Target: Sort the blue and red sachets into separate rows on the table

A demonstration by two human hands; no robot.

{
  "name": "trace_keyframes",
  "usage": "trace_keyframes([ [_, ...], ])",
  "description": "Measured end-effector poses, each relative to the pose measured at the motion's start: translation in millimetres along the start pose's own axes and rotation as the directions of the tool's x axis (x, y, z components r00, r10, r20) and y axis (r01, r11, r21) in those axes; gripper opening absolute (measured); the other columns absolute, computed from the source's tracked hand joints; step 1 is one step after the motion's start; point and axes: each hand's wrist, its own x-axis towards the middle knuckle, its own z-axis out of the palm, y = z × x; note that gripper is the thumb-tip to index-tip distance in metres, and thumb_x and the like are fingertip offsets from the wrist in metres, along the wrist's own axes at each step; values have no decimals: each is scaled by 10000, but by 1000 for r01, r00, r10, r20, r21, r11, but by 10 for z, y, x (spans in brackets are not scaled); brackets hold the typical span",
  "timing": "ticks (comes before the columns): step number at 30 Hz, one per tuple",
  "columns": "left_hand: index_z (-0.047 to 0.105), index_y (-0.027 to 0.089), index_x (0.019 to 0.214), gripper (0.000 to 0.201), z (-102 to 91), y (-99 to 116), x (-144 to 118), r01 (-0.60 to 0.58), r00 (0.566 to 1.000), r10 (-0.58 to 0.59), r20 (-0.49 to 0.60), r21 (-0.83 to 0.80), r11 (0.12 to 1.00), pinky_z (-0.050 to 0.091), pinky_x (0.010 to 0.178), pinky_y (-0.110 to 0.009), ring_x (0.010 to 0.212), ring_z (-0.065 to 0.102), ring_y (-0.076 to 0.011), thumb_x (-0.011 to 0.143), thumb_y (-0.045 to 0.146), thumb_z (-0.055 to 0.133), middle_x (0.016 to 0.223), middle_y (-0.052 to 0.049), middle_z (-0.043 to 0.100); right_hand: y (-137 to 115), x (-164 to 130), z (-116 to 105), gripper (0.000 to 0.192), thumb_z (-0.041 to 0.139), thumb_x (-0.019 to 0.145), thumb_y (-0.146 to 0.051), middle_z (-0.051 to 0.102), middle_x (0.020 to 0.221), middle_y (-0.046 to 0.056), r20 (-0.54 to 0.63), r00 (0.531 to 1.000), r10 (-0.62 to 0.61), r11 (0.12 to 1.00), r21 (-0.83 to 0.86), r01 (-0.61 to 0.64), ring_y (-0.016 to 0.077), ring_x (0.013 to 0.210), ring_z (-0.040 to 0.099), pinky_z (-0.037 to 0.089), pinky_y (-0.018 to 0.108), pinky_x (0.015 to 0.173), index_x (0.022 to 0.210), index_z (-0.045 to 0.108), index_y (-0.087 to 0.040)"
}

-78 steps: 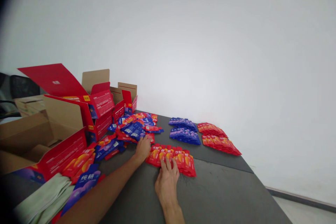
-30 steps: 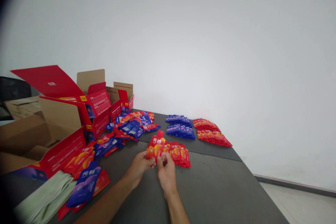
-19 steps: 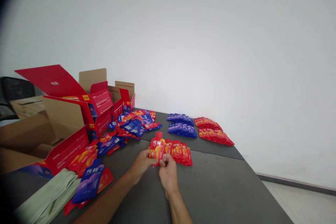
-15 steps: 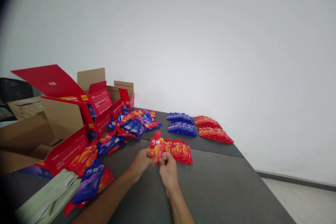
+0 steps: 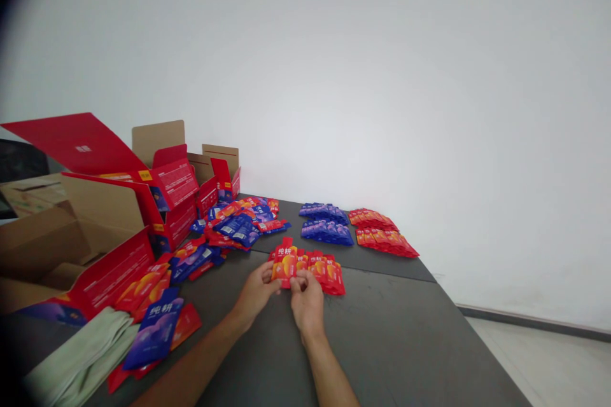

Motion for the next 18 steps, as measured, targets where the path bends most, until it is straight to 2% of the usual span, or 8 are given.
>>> trace_keyframes([
  [2,584,141,1150,527,30,-33,43,-12,1000,11,-26,-33,999,504,582,-238,727,664,-166,641,181,715,932,-83,722,38,30,-75,351,584,801,-392,706,795,59,27,999,-43,993,-105,46,221,725,656,519,353,743,1042,639,-143],
  [4,575,140,1161,527,69,-74,116,-26,998,23,-56,-54,998,526,615,-259,740,674,-176,649,159,700,918,-78,723,85,64,-170,407,596,797,-360,713,955,104,51,992,-115,958,-259,124,250,856,657,506,390,837,1134,639,-136],
  [7,620,139,1096,457,154,-136,268,-11,997,7,-82,-44,999,536,643,-272,731,679,-176,646,129,698,890,-70,725,161,128,-352,445,606,777,-271,638,1215,133,78,950,-302,807,-509,299,296,1138,553,403,446,1013,1207,636,-159],
  [9,648,138,1062,419,228,-180,376,6,996,-7,-92,-6,1000,530,632,-261,697,669,-158,646,110,694,886,-65,724,217,174,-476,417,560,797,-229,616,1255,126,92,916,-389,681,-642,353,299,1183,508,381,462,1025,1201,648,-180],
  [13,669,131,1044,383,371,-294,542,3,997,6,-73,117,993,490,575,-216,637,632,-125,668,63,631,847,-48,717,358,243,-617,414,488,861,-245,564,1342,121,80,906,-415,533,-786,314,297,1281,433,342,475,1043,1250,623,-202],
  [18,695,137,909,256,442,-419,596,-3,1000,10,-27,268,963,422,514,-203,536,558,-109,683,66,599,661,2,657,500,252,-606,440,402,914,-231,540,1385,94,146,929,-341,500,-809,310,266,1353,382,250,522,1089,1324,561,-253],
])
